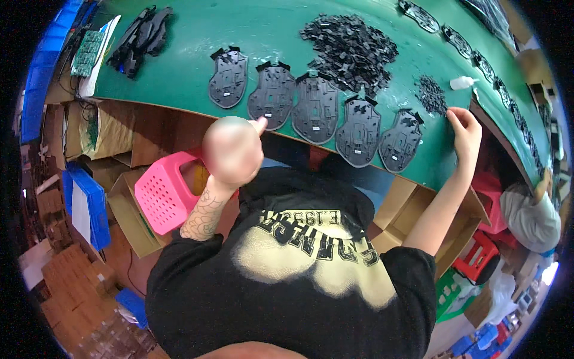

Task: Assembling the bottom housing of computer mice by applying glue and attaching internal components on an assembly line.

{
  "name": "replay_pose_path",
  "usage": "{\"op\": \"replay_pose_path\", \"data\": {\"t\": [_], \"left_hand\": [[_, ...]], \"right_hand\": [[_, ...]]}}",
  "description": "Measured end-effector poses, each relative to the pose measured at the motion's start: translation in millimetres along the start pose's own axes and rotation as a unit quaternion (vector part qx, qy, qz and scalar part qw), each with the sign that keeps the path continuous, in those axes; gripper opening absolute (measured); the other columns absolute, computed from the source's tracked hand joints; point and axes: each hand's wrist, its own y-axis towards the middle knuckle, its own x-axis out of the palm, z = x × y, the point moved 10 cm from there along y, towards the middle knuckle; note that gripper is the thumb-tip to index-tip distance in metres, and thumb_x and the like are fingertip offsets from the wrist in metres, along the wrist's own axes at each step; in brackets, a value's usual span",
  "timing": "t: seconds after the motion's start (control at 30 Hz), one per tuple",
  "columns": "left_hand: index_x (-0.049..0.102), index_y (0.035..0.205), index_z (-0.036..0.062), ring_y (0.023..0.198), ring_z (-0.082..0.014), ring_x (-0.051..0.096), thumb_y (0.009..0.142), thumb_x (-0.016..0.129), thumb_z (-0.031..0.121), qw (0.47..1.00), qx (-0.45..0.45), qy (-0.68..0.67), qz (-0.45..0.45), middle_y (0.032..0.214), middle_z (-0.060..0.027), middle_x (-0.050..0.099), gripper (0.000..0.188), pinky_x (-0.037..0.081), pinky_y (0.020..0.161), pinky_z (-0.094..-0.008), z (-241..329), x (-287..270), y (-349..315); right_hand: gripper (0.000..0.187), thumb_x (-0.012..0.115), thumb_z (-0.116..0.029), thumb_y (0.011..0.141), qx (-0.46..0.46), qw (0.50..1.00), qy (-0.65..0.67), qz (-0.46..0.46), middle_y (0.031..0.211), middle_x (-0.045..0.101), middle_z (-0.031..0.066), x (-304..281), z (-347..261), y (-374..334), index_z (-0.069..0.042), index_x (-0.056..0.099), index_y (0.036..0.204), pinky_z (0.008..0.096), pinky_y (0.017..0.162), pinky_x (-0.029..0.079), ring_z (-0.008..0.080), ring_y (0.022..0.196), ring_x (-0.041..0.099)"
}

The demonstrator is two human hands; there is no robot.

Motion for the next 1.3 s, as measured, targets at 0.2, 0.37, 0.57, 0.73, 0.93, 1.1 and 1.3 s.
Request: {"op": "replay_pose_path", "data": {"t": [0.2, 0.37, 0.57, 0.73, 0.93, 1.1, 1.3], "left_hand": [[0.064, 0.112, 0.0066, 0.109, -0.0236, 0.053, 0.074, 0.063, 0.010, 0.993, -0.105, 0.058, -0.002, 0.115, -0.0052, 0.059, 0.038, 0.038, 0.094, -0.0383, -61, -6, -9], [0.063, 0.112, 0.0082, 0.112, -0.0224, 0.050, 0.075, 0.062, 0.015, 0.990, -0.123, 0.064, 0.005, 0.115, -0.0046, 0.058, 0.037, 0.035, 0.099, -0.0408, -66, 3, -23], [0.064, 0.112, 0.0092, 0.113, -0.0240, 0.049, 0.076, 0.061, 0.016, 0.990, -0.133, 0.032, 0.024, 0.116, -0.0051, 0.058, 0.036, 0.033, 0.100, -0.0419, -69, 10, -22], [0.064, 0.112, 0.0116, 0.114, -0.0221, 0.049, 0.076, 0.062, 0.017, 0.989, -0.141, 0.024, 0.034, 0.117, -0.0033, 0.057, 0.037, 0.032, 0.101, -0.0425, -72, 11, -28], [0.064, 0.112, 0.0117, 0.113, -0.0219, 0.049, 0.076, 0.062, 0.018, 0.989, -0.140, 0.017, 0.039, 0.117, -0.0031, 0.057, 0.037, 0.033, 0.100, -0.0422, -75, 10, -31], [0.064, 0.112, 0.0118, 0.112, -0.0217, 0.049, 0.076, 0.062, 0.019, 0.990, -0.136, 0.013, 0.038, 0.116, -0.0031, 0.058, 0.036, 0.033, 0.099, -0.0415, -76, 11, -30], [0.065, 0.112, 0.0120, 0.112, -0.0218, 0.050, 0.076, 0.062, 0.018, 0.989, -0.140, 0.011, 0.037, 0.115, -0.0033, 0.058, 0.037, 0.033, 0.099, -0.0412, -77, 12, -30]], "right_hand": [[0.016, 0.065, -0.013, 0.086, -0.017, 0.988, 0.100, 0.120, 0.085, 0.063, 0.0007, -32, -34, -23, -0.001, 0.065, 0.097, 0.0185, 0.070, 0.041, 0.0062, 0.078, 0.056], [0.014, 0.064, -0.008, 0.084, -0.061, 0.965, 0.254, -0.037, 0.087, 0.067, 0.0068, 106, -220, -63, 0.001, 0.066, 0.095, 0.0218, 0.065, 0.044, 0.0137, 0.078, 0.065], [0.011, 0.065, -0.007, 0.081, -0.180, 0.949, 0.199, -0.164, 0.080, 0.067, 0.0087, 239, -298, -83, -0.001, 0.066, 0.090, 0.0261, 0.067, 0.051, 0.0157, 0.072, 0.066], [0.007, 0.069, -0.011, 0.074, -0.405, 0.913, -0.006, -0.045, 0.083, 0.059, 0.0043, 251, -334, -101, -0.009, 0.066, 0.080, 0.0349, 0.075, 0.045, 0.0263, 0.085, 0.056], [0.009, 0.070, -0.014, 0.072, -0.388, 0.918, -0.033, -0.070, 0.086, 0.057, 0.0042, 266, -329, -101, -0.012, 0.067, 0.080, 0.0386, 0.081, 0.039, 0.0268, 0.094, 0.050], [0.010, 0.070, -0.012, 0.072, -0.376, 0.922, -0.044, -0.078, 0.087, 0.057, 0.0056, 271, -325, -97, -0.010, 0.068, 0.082, 0.0380, 0.083, 0.040, 0.0275, 0.094, 0.049], [0.008, 0.070, -0.017, 0.073, -0.379, 0.922, -0.039, -0.068, 0.086, 0.056, 0.0018, 269, -324, -97, -0.013, 0.066, 0.078, 0.0398, 0.082, 0.037, 0.0258, 0.097, 0.049]]}}
